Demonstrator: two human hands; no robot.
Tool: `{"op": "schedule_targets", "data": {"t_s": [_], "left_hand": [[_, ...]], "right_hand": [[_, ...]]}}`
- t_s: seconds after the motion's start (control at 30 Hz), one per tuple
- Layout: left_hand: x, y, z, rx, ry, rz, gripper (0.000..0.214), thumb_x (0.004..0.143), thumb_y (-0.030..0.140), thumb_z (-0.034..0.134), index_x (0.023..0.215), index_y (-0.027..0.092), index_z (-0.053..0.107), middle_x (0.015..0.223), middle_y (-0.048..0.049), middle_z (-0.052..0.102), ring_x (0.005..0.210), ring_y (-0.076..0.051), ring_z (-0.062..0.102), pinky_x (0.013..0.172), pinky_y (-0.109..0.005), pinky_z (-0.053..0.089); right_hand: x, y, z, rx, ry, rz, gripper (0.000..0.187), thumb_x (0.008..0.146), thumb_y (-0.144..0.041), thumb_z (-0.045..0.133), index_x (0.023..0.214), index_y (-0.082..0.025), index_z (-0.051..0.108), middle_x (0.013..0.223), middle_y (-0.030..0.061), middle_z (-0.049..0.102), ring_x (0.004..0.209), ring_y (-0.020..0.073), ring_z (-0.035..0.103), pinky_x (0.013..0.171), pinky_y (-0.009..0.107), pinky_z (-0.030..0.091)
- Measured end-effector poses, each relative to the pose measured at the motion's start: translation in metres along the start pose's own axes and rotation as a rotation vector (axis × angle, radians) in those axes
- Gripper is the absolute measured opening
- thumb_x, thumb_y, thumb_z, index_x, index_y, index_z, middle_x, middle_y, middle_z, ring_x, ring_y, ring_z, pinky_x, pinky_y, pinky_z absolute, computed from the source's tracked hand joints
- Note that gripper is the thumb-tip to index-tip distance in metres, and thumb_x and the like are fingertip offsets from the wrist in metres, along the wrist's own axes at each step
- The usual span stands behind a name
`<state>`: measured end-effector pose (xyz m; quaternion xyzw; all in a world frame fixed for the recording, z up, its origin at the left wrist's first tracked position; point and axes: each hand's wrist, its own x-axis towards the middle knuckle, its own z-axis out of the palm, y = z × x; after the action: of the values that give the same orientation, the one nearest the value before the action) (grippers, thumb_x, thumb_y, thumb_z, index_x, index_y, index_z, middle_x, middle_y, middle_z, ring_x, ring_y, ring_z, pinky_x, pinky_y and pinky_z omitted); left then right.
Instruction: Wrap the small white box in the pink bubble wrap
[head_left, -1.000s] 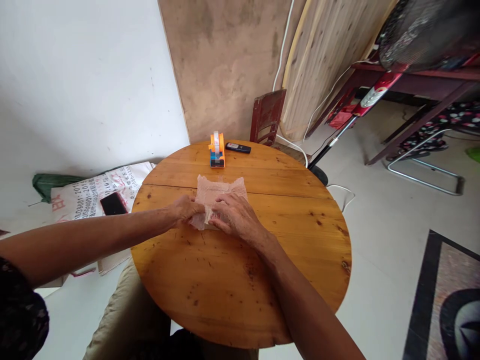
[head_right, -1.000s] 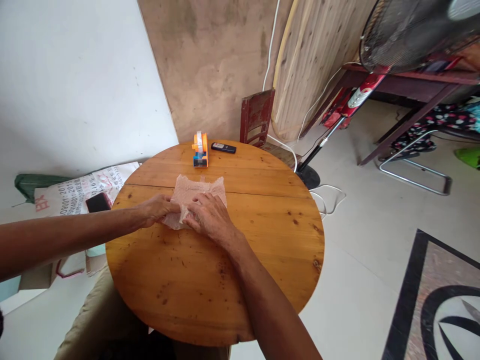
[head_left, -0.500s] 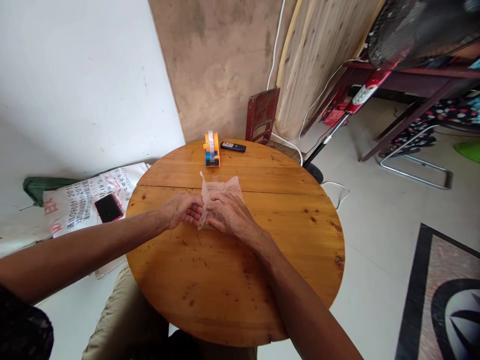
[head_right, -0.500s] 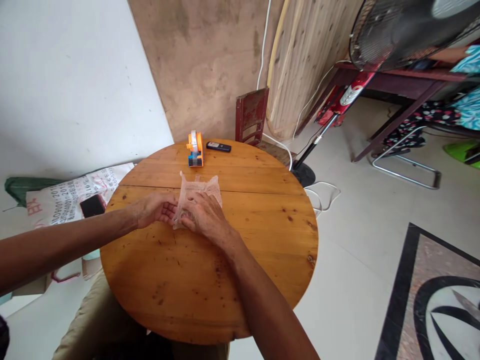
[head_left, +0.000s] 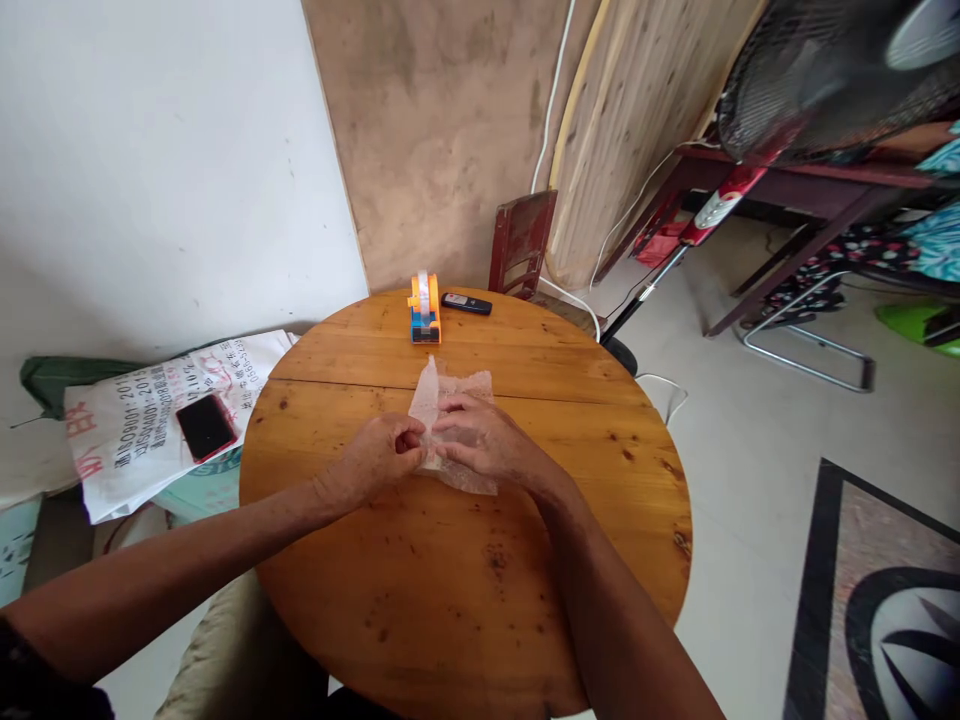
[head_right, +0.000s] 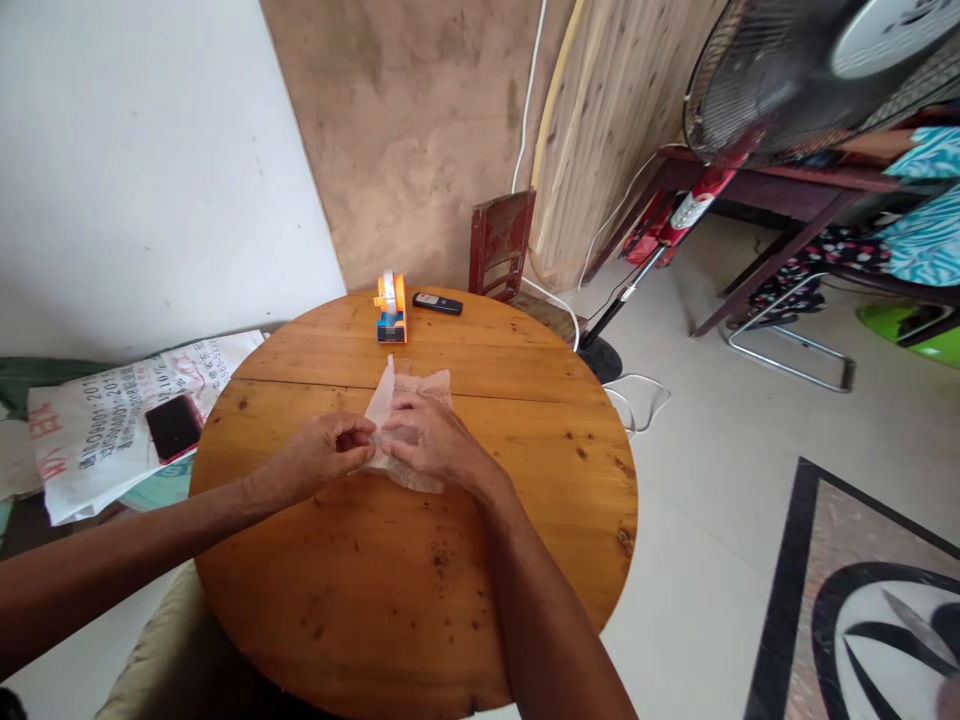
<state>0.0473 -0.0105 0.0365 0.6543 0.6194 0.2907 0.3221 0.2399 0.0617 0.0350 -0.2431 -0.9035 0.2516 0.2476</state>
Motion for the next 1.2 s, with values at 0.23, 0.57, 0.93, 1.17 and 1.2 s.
{"op": "schedule_targets", "data": {"t_s": [0.23, 0.57, 0.93, 1.17, 1.2], "left_hand": [[-0.002, -0.002, 0.0, 0.287, 0.018, 0.172, 0.013, 0.079, 0.022, 0.06, 0.086, 0.018, 0.07, 0.077, -0.0004, 0.056, 0.064, -0.012, 0.051, 0.063, -0.024, 0.043], [-0.007, -0.016, 0.013, 0.279, 0.14, 0.313, 0.016, 0.085, 0.025, 0.056, 0.092, 0.016, 0.067, 0.092, -0.0059, 0.056, 0.067, -0.013, 0.054, 0.066, -0.026, 0.048], [-0.012, -0.01, 0.016, 0.451, 0.164, 0.394, 0.019, 0.089, 0.023, 0.05, 0.091, 0.016, 0.068, 0.092, -0.0077, 0.056, 0.076, -0.016, 0.056, 0.07, -0.028, 0.05], [-0.002, -0.004, 0.006, 0.487, -0.019, 0.378, 0.021, 0.09, 0.024, 0.052, 0.098, 0.018, 0.07, 0.098, -0.009, 0.059, 0.085, -0.02, 0.06, 0.073, -0.031, 0.051], [-0.001, -0.002, 0.005, 0.495, -0.04, 0.366, 0.021, 0.089, 0.024, 0.053, 0.1, 0.018, 0.071, 0.098, -0.0091, 0.059, 0.085, -0.02, 0.06, 0.073, -0.031, 0.051]], "right_hand": [[-0.004, -0.002, -0.028, -0.038, 0.046, 0.376, 0.007, 0.08, -0.024, 0.063, 0.08, -0.018, 0.067, 0.083, 0.0025, 0.068, 0.075, 0.0156, 0.061, 0.069, 0.026, 0.043], [-0.035, -0.032, -0.038, -0.303, -0.152, 0.826, 0.051, 0.081, -0.058, 0.06, 0.11, -0.016, 0.061, 0.085, 0.007, 0.07, 0.074, 0.0212, 0.062, 0.061, 0.027, 0.035], [-0.028, -0.027, 0.019, -0.134, 0.168, 0.869, 0.068, 0.078, -0.037, 0.064, 0.138, -0.013, 0.044, 0.092, 0.0086, 0.068, 0.08, 0.0227, 0.063, 0.068, 0.03, 0.044], [-0.025, -0.03, 0.03, -0.123, 0.268, 0.779, 0.067, 0.075, -0.022, 0.054, 0.139, -0.011, 0.043, 0.07, -0.0006, 0.058, 0.06, 0.0161, 0.053, 0.06, 0.027, 0.04], [-0.023, -0.032, 0.031, -0.124, 0.279, 0.764, 0.067, 0.074, -0.021, 0.054, 0.14, -0.011, 0.043, 0.069, -0.0015, 0.057, 0.059, 0.0156, 0.052, 0.059, 0.026, 0.039]]}}
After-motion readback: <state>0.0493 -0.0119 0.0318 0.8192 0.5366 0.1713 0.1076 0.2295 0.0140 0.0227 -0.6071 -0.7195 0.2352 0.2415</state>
